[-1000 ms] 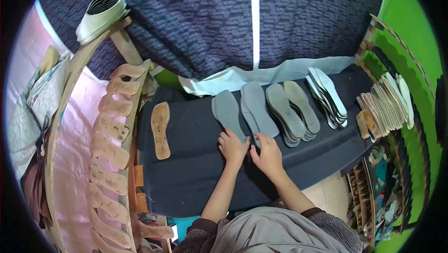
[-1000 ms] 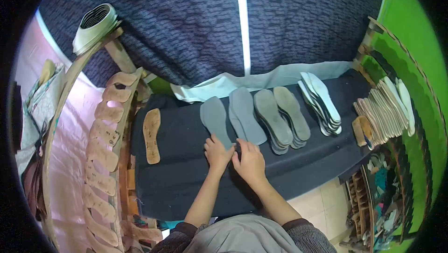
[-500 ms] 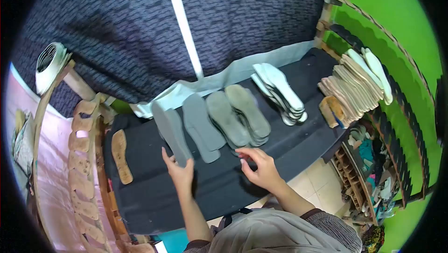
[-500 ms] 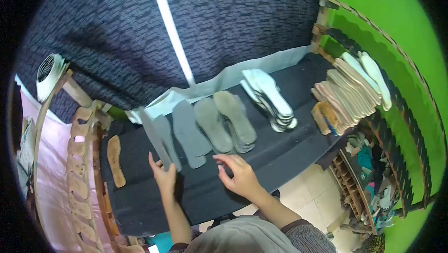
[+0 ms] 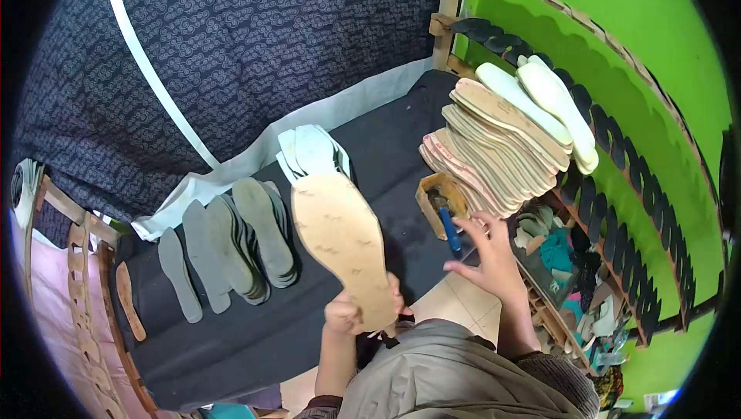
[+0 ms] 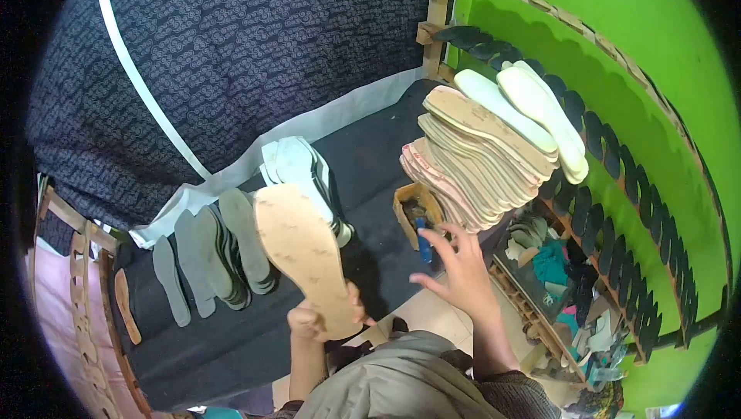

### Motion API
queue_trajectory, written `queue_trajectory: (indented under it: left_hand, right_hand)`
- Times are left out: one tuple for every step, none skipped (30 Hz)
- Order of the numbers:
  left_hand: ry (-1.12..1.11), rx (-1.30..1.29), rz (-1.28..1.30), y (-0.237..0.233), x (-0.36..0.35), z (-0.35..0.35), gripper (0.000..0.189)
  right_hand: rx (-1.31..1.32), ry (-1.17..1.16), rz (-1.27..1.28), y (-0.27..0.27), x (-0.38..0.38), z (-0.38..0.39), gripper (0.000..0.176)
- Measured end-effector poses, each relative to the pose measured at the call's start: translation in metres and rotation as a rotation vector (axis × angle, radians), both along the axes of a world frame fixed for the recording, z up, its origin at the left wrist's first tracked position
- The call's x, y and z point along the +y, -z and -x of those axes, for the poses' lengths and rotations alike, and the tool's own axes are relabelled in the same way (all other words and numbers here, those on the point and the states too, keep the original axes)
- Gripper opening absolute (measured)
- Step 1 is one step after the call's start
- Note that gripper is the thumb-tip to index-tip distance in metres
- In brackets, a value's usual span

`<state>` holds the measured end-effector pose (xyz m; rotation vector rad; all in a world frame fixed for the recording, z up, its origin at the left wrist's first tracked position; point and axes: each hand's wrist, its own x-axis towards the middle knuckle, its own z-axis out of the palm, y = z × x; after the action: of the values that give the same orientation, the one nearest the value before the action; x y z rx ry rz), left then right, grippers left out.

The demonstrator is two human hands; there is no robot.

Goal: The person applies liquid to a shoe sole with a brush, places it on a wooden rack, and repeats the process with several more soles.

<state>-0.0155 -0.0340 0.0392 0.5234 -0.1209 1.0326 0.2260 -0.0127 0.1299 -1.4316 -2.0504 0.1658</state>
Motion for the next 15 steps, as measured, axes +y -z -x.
queue_trajectory:
  left_hand:
    - [-0.013, 0.014, 0.043, 0.001, 0.003, -0.013, 0.065]
    - [-0.028, 0.028, 0.081, -0.001, 0.008, -0.025, 0.063]
    - [-0.038, 0.027, 0.078, 0.003, 0.015, -0.033, 0.063]
    - [-0.064, 0.088, 0.053, 0.011, 0.023, -0.04, 0.06]
    - [-0.088, 0.15, 0.034, 0.02, 0.027, -0.046, 0.058]
    - [-0.094, 0.15, 0.045, 0.025, 0.029, -0.05, 0.058]
    - [-0.089, 0.15, 0.126, 0.028, 0.031, -0.053, 0.057]
    - [-0.084, 0.149, 0.206, 0.033, 0.034, -0.055, 0.057]
    - [-0.138, 0.17, 0.132, 0.039, 0.037, -0.058, 0.065]
    - [-0.147, 0.17, 0.137, 0.042, 0.037, -0.059, 0.065]
    - [-0.157, 0.142, 0.16, 0.045, 0.036, -0.06, 0.072]
    - [-0.169, 0.112, 0.185, 0.045, 0.036, -0.06, 0.082]
    - [-0.193, 0.122, 0.27, 0.04, 0.034, -0.06, 0.094]
    - [-0.206, 0.118, 0.279, 0.041, 0.034, -0.06, 0.094]
    - [-0.199, 0.138, 0.267, 0.043, 0.035, -0.059, 0.092]
  right_hand:
    - [-0.001, -0.012, -0.003, 0.008, 0.005, -0.01, 0.062]
    - [-0.048, -0.06, 0.017, 0.024, 0.013, -0.018, 0.062]
    - [-0.095, -0.105, 0.04, 0.039, 0.021, -0.024, 0.062]
    - [-0.096, -0.113, 0.043, 0.05, 0.028, -0.027, 0.062]
    - [-0.057, -0.131, 0.061, 0.061, 0.033, -0.027, 0.055]
    - [-0.017, -0.148, 0.081, 0.073, 0.036, -0.026, 0.048]
    - [0.046, -0.152, -0.01, 0.081, 0.041, -0.025, 0.04]
    - [0.048, -0.159, -0.006, 0.085, 0.044, -0.025, 0.04]
    - [0.09, -0.18, -0.095, 0.086, 0.05, -0.026, 0.038]
    - [0.132, -0.205, -0.182, 0.085, 0.054, -0.025, 0.037]
    - [0.134, -0.217, -0.176, 0.082, 0.056, -0.025, 0.037]
    - [0.201, -0.183, -0.239, 0.076, 0.056, -0.026, 0.036]
    - [0.268, -0.147, -0.298, 0.071, 0.055, -0.028, 0.036]
    - [0.311, -0.144, -0.268, 0.067, 0.054, -0.03, 0.036]
    - [0.325, -0.135, -0.228, 0.064, 0.054, -0.031, 0.038]
